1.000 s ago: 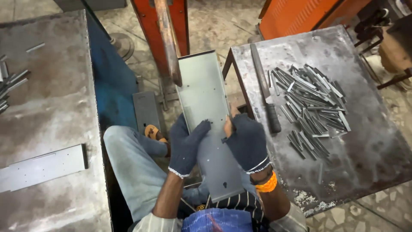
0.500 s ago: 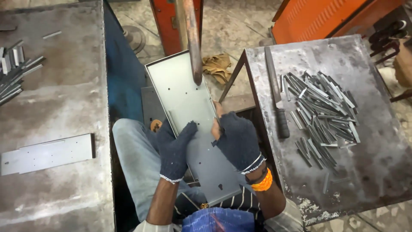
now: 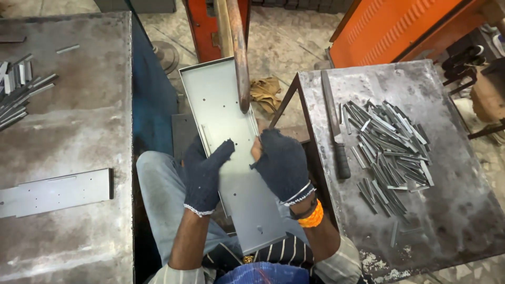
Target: Joining small metal clips to a rectangular metal frame using a spot welding machine.
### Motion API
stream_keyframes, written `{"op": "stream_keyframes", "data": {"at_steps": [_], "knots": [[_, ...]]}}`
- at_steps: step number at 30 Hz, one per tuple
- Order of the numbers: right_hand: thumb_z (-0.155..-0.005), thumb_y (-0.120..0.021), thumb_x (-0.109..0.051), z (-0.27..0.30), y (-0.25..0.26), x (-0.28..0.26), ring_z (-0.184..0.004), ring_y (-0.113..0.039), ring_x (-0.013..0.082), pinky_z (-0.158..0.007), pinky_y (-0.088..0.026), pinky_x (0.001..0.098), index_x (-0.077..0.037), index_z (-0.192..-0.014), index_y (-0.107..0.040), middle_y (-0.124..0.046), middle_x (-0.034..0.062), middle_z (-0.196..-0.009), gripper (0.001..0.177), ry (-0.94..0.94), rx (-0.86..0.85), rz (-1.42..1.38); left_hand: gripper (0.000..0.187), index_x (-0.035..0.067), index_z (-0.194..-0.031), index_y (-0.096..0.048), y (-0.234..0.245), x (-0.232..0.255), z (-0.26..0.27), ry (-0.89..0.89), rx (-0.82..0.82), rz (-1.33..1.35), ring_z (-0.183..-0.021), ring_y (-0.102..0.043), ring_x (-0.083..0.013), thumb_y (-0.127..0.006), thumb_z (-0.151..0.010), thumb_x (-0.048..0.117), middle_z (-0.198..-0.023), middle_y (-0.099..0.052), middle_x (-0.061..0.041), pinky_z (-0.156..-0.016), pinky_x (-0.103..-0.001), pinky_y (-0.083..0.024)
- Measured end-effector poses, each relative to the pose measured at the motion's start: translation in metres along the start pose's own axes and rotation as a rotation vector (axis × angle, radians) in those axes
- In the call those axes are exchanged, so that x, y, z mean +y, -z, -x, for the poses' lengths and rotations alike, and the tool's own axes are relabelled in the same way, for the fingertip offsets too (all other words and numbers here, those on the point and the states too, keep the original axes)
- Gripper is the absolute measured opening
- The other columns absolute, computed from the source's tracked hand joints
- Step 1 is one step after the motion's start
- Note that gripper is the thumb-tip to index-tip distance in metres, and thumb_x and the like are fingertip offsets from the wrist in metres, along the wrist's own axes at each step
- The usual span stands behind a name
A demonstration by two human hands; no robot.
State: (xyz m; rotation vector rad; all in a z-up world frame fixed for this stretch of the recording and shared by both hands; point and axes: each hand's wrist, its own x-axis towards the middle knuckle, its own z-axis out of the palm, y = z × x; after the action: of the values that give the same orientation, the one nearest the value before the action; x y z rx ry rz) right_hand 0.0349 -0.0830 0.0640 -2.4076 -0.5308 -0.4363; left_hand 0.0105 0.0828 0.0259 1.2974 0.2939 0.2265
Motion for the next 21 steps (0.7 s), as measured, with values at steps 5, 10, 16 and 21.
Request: {"op": "stream_keyframes", "data": {"at_steps": [5, 10, 16, 21], "knots": [[-0.087, -0.07, -0.014, -0.009, 0.003, -0.006, -0.065, -0.067, 0.0376, -0.06, -0.051, 0.048, -0.003, -0.09, -0.062, -0.064, 0.0186, -0.07, 0.014, 0.022, 0.008, 0.002, 0.031, -0.002, -0.111, -0.073, 0.0, 0.006, -0.005, -0.002, -0.008, -0.021, -0.074, -0.068, -0.0109, -0.079, -0.085, 0.012, -0.091, -0.076, -0.007, -0.066, -0.027, -0.055], [-0.086, -0.07, -0.013, -0.009, 0.002, -0.008, -0.063, -0.067, 0.0352, -0.06, -0.052, 0.0462, -0.002, -0.097, -0.063, -0.065, 0.0176, -0.07, 0.017, 0.006, -0.018, 0.019, 0.032, -0.002, -0.112, -0.073, 0.001, 0.009, -0.002, 0.041, -0.006, -0.016, -0.072, -0.068, -0.0113, -0.078, -0.084, 0.01, -0.09, -0.076, -0.008, -0.064, -0.028, -0.055], [-0.088, -0.071, -0.013, -0.008, 0.001, -0.008, -0.062, -0.068, 0.033, -0.059, -0.052, 0.0446, -0.004, -0.084, -0.062, -0.066, 0.0153, -0.068, 0.014, 0.0, -0.038, 0.052, 0.032, -0.004, -0.112, -0.073, 0.001, 0.01, -0.003, 0.078, -0.012, 0.035, -0.073, -0.069, -0.0127, -0.077, -0.083, 0.008, -0.091, -0.077, -0.009, -0.066, -0.028, -0.056], [-0.09, -0.068, -0.016, -0.004, -0.001, -0.011, -0.065, -0.067, 0.0378, -0.059, -0.05, 0.0487, -0.005, -0.086, -0.062, -0.065, 0.0172, -0.071, 0.013, 0.04, 0.004, 0.084, 0.026, -0.002, -0.112, -0.078, 0.019, -0.012, -0.003, -0.138, -0.098, -0.191, -0.08, -0.072, -0.0122, -0.076, -0.089, 0.011, -0.095, -0.078, -0.008, -0.072, -0.028, -0.057]]}}
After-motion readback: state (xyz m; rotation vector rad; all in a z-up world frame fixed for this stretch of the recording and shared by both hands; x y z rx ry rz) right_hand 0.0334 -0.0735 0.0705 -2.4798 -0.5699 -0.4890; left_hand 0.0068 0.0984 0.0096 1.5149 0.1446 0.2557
